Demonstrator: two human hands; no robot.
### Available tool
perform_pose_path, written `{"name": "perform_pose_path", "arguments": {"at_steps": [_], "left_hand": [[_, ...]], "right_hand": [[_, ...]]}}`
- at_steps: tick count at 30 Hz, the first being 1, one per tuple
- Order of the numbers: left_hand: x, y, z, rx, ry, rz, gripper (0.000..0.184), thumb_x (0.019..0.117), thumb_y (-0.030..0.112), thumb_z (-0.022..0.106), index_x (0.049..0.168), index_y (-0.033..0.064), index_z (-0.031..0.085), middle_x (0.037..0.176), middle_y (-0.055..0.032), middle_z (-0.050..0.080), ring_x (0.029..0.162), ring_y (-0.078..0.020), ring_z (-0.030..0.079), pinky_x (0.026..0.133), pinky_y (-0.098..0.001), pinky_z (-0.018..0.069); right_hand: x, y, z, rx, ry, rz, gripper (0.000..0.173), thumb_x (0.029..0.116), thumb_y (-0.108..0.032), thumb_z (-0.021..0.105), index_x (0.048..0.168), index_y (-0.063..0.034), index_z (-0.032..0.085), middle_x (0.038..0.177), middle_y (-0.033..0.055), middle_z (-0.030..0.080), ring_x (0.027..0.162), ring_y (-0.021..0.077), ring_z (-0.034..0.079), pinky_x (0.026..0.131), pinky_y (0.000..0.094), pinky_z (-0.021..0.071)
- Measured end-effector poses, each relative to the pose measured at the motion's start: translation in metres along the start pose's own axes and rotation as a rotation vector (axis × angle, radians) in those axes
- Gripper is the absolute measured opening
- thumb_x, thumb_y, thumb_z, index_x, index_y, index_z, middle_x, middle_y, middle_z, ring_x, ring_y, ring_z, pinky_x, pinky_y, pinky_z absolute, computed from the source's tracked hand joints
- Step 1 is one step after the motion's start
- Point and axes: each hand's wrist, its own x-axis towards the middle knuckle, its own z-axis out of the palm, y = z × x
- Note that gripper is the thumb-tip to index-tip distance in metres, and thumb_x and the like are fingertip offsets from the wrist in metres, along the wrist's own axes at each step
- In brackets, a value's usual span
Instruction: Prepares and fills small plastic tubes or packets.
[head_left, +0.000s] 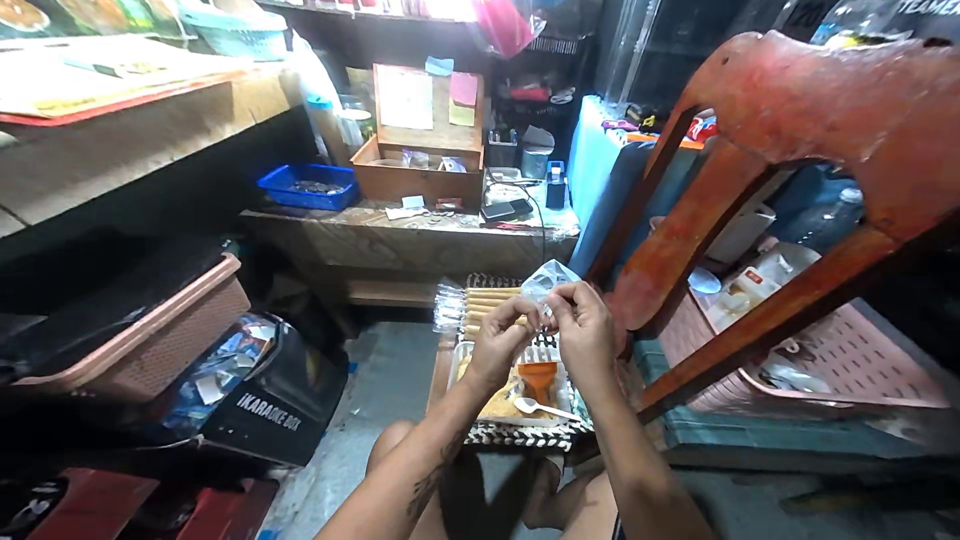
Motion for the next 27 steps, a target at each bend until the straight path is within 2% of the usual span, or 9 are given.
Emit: {"name": "perform_pose_path", "arguments": {"at_steps": [2,5,7,10,14,18,24,26,27], "left_hand": [[0.004,0.003,0.002,0.009,0.045,-0.009,0.022,0.0906,0.010,0.054,0.080,0.0217,0.069,0.087,0.0099,0.069,0.087,-0.0017,0.064,0.081,-0.0239,0.0534],[0.009,0.011,0.009,0.018,0.099,-0.046,0.021,0.0906,-0.001,0.062,0.078,0.0162,0.065,0.082,0.0073,0.068,0.081,-0.0027,0.065,0.077,-0.0233,0.0552],[0.011,0.017,0.012,0.046,0.098,-0.098,0.021,0.0904,-0.006,0.063,0.085,0.0134,0.058,0.079,0.0063,0.065,0.076,-0.0030,0.064,0.075,-0.0228,0.0555],[0.012,0.028,0.015,0.158,0.100,-0.211,0.011,0.0931,-0.005,0.065,0.098,0.0047,0.066,0.080,0.0032,0.069,0.072,-0.0029,0.065,0.072,-0.0215,0.0555],[0.010,0.032,0.011,0.284,0.038,-0.245,0.006,0.0941,-0.002,0.066,0.095,0.0022,0.071,0.088,0.0012,0.071,0.079,-0.0029,0.067,0.077,-0.0221,0.0567],[0.005,0.032,0.008,0.369,0.005,-0.234,0.004,0.0932,0.000,0.068,0.093,0.0024,0.071,0.090,0.0009,0.072,0.085,-0.0024,0.067,0.082,-0.0222,0.0554],[0.006,0.037,0.007,0.430,-0.014,-0.199,0.003,0.0908,-0.002,0.070,0.093,-0.0009,0.071,0.093,-0.0010,0.072,0.088,-0.0004,0.066,0.084,-0.0204,0.0548],[0.011,0.038,0.001,0.524,-0.068,-0.177,0.003,0.0908,0.001,0.071,0.094,-0.0003,0.071,0.094,-0.0024,0.072,0.089,-0.0030,0.067,0.085,-0.0235,0.0548],[0.017,0.038,-0.004,0.603,-0.105,-0.161,0.005,0.0916,0.004,0.071,0.095,0.0003,0.072,0.096,-0.0042,0.072,0.090,-0.0067,0.067,0.086,-0.0282,0.0546]], "right_hand": [[0.002,-0.002,-0.001,-0.014,-0.001,-0.030,0.010,0.0999,-0.004,0.062,0.100,0.0035,0.068,0.095,0.0126,0.065,0.077,0.0132,0.064,0.072,0.0283,0.0555],[0.005,-0.003,-0.002,-0.057,0.032,-0.125,0.009,0.0983,-0.003,0.062,0.098,0.0046,0.068,0.096,0.0141,0.065,0.079,0.0149,0.064,0.073,0.0283,0.0550],[0.006,-0.003,-0.004,-0.084,0.044,-0.170,0.009,0.0978,-0.002,0.063,0.098,0.0048,0.068,0.096,0.0147,0.065,0.082,0.0164,0.064,0.074,0.0289,0.0547],[0.007,-0.001,-0.005,-0.115,0.049,-0.193,0.009,0.0976,-0.002,0.063,0.097,0.0050,0.069,0.097,0.0150,0.065,0.084,0.0177,0.065,0.075,0.0300,0.0555],[0.006,0.003,-0.005,-0.128,0.078,-0.228,0.010,0.0976,-0.002,0.063,0.096,0.0053,0.069,0.097,0.0152,0.065,0.083,0.0178,0.065,0.076,0.0293,0.0548],[0.012,0.000,-0.006,-0.122,0.112,-0.275,0.009,0.0980,-0.002,0.061,0.096,0.0045,0.068,0.096,0.0140,0.064,0.082,0.0156,0.064,0.076,0.0264,0.0544],[0.021,-0.008,-0.006,-0.161,0.162,-0.436,0.009,0.0958,0.000,0.064,0.093,0.0059,0.069,0.094,0.0165,0.067,0.088,0.0210,0.067,0.082,0.0295,0.0551],[0.022,-0.010,-0.005,-0.169,0.140,-0.427,0.009,0.0962,-0.001,0.064,0.094,0.0054,0.069,0.095,0.0163,0.067,0.087,0.0214,0.066,0.081,0.0304,0.0551],[0.024,-0.011,-0.005,-0.179,0.105,-0.407,0.009,0.0968,-0.002,0.064,0.095,0.0048,0.069,0.096,0.0161,0.066,0.087,0.0217,0.067,0.080,0.0315,0.0555]]}}
